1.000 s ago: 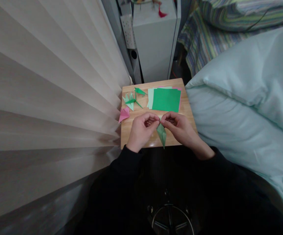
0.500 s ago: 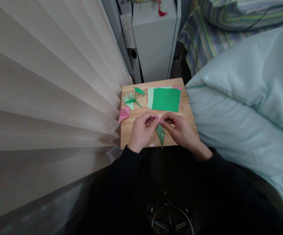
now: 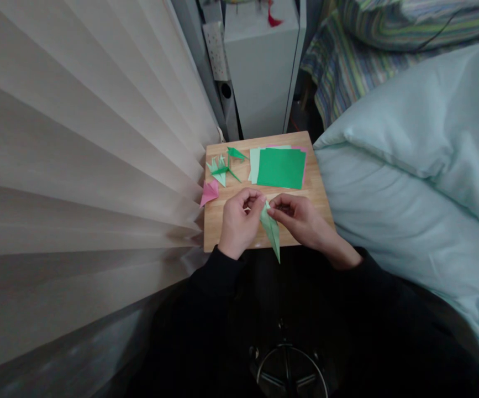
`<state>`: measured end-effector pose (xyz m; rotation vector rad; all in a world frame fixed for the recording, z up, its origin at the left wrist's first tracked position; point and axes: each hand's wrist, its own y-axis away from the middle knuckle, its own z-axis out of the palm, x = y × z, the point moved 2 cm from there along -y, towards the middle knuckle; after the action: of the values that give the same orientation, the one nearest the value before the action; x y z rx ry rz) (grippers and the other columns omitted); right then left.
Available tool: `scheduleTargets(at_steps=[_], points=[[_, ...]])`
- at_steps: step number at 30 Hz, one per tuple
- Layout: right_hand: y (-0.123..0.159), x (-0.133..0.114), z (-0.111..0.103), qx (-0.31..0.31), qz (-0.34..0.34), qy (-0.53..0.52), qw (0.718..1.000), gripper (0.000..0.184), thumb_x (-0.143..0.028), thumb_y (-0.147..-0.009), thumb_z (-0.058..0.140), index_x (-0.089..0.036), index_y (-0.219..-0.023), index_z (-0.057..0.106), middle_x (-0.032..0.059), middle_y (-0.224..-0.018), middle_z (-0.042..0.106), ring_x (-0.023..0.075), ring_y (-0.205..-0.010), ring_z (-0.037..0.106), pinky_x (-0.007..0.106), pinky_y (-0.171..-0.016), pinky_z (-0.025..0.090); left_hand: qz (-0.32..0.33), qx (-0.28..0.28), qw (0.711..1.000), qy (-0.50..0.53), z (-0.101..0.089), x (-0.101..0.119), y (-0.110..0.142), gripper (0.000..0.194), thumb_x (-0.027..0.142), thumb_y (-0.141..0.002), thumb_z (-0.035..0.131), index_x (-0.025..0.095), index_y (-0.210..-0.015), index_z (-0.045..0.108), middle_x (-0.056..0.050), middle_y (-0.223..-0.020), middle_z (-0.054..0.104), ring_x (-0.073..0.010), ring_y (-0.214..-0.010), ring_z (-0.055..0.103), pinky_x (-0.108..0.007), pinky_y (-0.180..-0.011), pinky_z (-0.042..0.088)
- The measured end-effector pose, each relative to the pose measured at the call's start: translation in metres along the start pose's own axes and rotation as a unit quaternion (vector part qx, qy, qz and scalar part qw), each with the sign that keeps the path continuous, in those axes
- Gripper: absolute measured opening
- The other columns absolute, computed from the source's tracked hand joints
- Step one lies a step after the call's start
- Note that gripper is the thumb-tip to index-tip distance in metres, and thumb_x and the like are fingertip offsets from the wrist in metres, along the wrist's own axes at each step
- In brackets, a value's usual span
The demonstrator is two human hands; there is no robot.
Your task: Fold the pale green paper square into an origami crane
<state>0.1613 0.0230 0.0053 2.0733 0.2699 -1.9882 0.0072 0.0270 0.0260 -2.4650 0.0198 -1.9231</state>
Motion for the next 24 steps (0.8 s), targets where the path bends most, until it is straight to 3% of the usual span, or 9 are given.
scheduleTargets(at_steps=[5, 9, 13, 18, 24], points=[[-0.001, 0.003, 0.002, -0.008, 0.030, -0.016, 0.999, 0.017, -0.035, -0.082, 0.071, -0.018, -0.081, 0.066, 0.0015, -0.076, 0.066, 0.0156, -0.070, 0.058, 0.030, -0.065, 0.046, -0.011, 0.034, 0.999, 0.027, -0.003, -0.009, -0.005, 0.016, 0.033, -0.089, 0.069, 0.019, -0.085, 0.062, 0.001, -0.071, 0.060, -0.0103, -0.060, 0.051, -0.023, -0.054, 0.038], [-0.002, 0.004, -0.001, -0.005, 0.027, -0.010, 1.000, 0.018, -0.036, -0.083, 0.070, -0.018, -0.080, 0.066, 0.0014, -0.076, 0.066, 0.0154, -0.070, 0.057, 0.030, -0.065, 0.046, -0.070, 0.003, 0.992, 0.107, -0.003, -0.015, -0.007, 0.033, 0.045, -0.082, 0.078, 0.021, -0.099, 0.062, 0.005, -0.069, 0.058, -0.0086, -0.054, 0.048, -0.022, -0.050, 0.035], [-0.003, 0.003, -0.003, 0.011, 0.021, -0.018, 1.000, 0.018, -0.036, -0.083, 0.070, -0.019, -0.082, 0.065, 0.0013, -0.077, 0.066, 0.0148, -0.070, 0.057, 0.030, -0.065, 0.046, -0.093, -0.069, 0.989, 0.098, -0.002, -0.016, -0.005, 0.033, 0.046, -0.078, 0.081, 0.018, -0.077, 0.064, 0.005, -0.060, 0.052, -0.0061, -0.048, 0.043, -0.022, -0.045, 0.029], [-0.002, 0.004, -0.001, 0.032, 0.024, -0.018, 0.999, 0.018, -0.035, -0.081, 0.072, -0.019, -0.085, 0.065, 0.0014, -0.078, 0.067, 0.0143, -0.067, 0.057, 0.029, -0.062, 0.045, -0.119, -0.038, 0.981, 0.148, -0.002, -0.019, -0.003, 0.034, 0.047, -0.080, 0.079, 0.018, -0.076, 0.062, 0.004, -0.057, 0.055, -0.0066, -0.047, 0.046, -0.021, -0.047, 0.035], [-0.002, 0.005, -0.003, 0.065, 0.002, 0.000, 0.998, 0.018, -0.035, -0.085, 0.069, -0.018, -0.081, 0.066, 0.0018, -0.076, 0.066, 0.0149, -0.069, 0.056, 0.030, -0.065, 0.044, -0.139, -0.059, 0.977, 0.153, 0.003, -0.019, -0.002, 0.033, 0.045, -0.078, 0.081, 0.017, -0.076, 0.064, 0.004, -0.054, 0.056, -0.0065, -0.047, 0.046, -0.021, -0.047, 0.037]])
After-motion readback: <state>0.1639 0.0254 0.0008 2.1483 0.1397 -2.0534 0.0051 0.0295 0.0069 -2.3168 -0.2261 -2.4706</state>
